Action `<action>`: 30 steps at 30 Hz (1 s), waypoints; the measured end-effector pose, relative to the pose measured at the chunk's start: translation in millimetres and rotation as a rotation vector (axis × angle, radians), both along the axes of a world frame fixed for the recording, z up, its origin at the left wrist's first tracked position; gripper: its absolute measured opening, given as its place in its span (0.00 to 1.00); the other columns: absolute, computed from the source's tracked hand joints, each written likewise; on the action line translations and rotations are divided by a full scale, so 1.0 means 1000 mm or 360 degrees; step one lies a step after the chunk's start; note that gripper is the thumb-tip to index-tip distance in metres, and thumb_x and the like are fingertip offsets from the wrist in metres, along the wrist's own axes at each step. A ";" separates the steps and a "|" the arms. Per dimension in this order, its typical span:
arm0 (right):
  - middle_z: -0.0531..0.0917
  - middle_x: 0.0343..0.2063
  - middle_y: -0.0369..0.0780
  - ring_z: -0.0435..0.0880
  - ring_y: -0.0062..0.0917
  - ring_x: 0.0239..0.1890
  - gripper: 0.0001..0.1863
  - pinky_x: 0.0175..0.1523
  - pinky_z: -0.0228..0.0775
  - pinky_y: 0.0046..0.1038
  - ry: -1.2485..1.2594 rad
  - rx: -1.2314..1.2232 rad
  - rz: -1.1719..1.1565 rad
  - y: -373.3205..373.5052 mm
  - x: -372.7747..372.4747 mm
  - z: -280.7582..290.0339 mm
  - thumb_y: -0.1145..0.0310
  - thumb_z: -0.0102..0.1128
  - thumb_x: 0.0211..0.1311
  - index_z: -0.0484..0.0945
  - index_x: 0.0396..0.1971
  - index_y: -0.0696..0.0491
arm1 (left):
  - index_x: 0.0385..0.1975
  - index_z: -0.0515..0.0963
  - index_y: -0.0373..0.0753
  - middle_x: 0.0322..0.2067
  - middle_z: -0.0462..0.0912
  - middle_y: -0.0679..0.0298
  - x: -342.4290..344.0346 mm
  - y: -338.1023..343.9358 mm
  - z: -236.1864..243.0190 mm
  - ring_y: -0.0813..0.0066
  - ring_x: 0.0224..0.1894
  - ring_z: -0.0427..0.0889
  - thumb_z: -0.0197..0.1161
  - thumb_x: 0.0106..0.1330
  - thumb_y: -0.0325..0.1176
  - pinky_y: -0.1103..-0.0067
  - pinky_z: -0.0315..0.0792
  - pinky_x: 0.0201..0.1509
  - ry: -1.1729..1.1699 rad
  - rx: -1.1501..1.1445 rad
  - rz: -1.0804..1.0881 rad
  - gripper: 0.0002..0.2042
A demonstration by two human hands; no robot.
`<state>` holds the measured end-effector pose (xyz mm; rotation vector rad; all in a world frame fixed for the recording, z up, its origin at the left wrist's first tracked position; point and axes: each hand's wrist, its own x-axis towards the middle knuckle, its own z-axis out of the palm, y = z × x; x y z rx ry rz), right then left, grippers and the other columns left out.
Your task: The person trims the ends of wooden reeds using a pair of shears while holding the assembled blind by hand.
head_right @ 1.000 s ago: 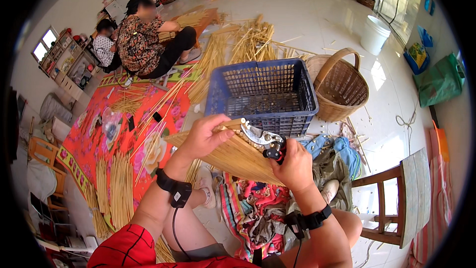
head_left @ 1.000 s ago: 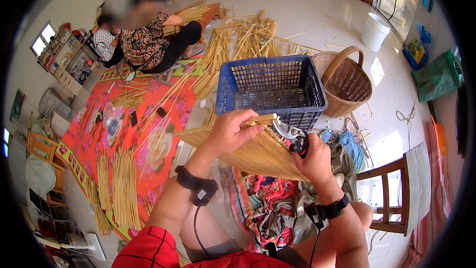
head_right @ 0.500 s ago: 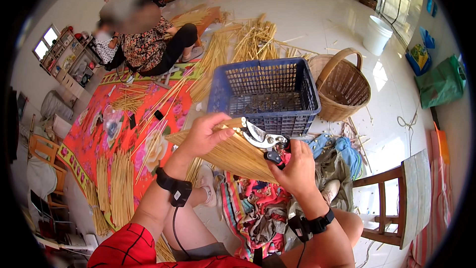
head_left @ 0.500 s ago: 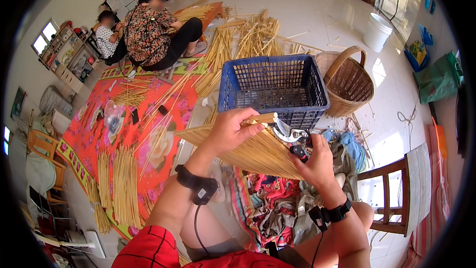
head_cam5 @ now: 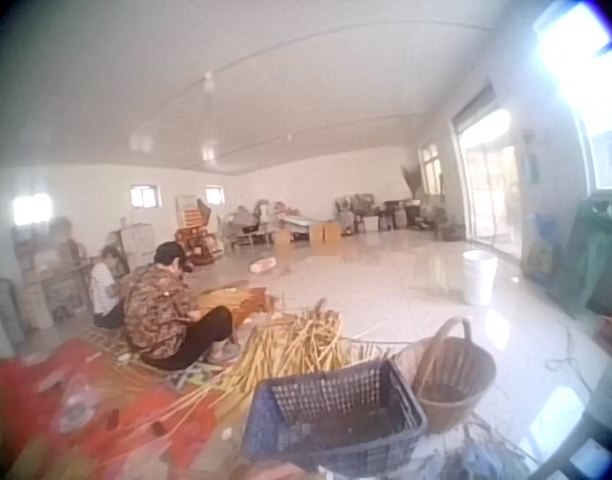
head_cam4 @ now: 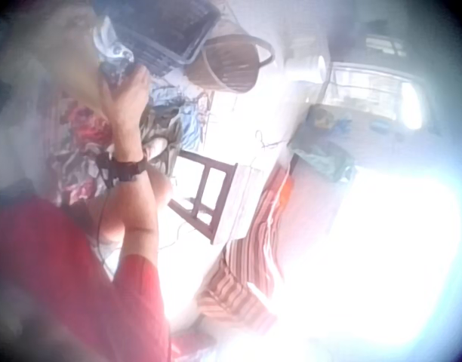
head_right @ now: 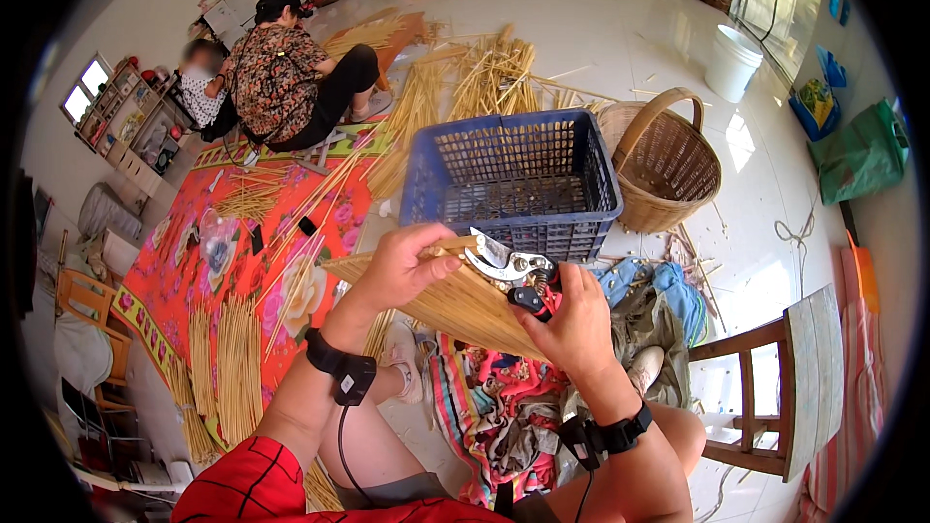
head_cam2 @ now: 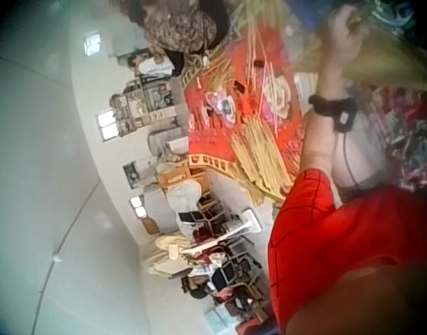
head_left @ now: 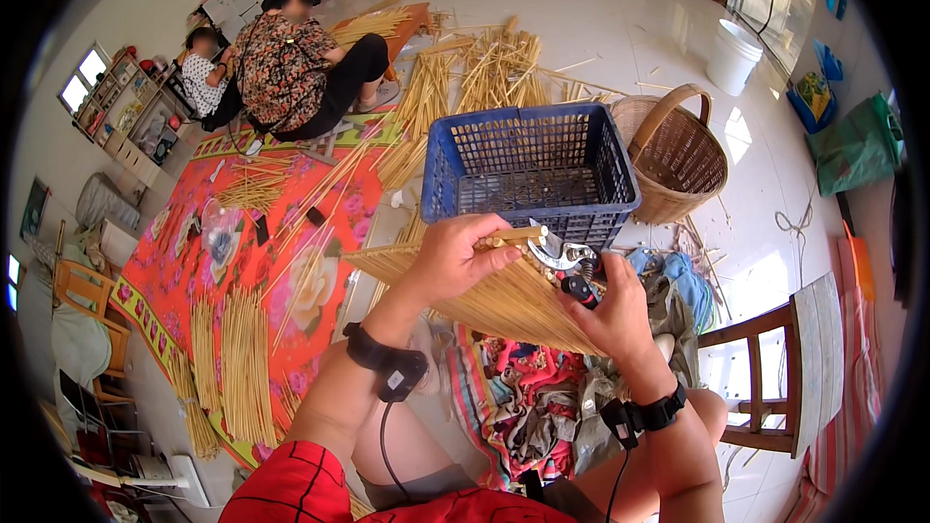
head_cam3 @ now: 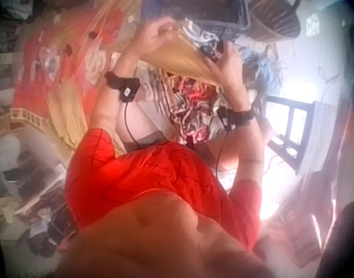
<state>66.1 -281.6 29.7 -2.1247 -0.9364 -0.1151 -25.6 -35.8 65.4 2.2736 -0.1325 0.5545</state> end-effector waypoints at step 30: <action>0.81 0.21 0.44 0.83 0.43 0.26 0.22 0.32 0.75 0.39 -0.0186 0.0004 -0.0006 -0.003 0.005 -0.002 0.66 0.78 0.39 0.72 0.29 0.56 | 0.39 0.80 0.38 0.27 0.81 0.58 -0.003 0.005 0.000 0.60 0.30 0.82 0.70 0.64 0.45 0.72 0.73 0.33 0.0011 -0.0084 0.0001 0.16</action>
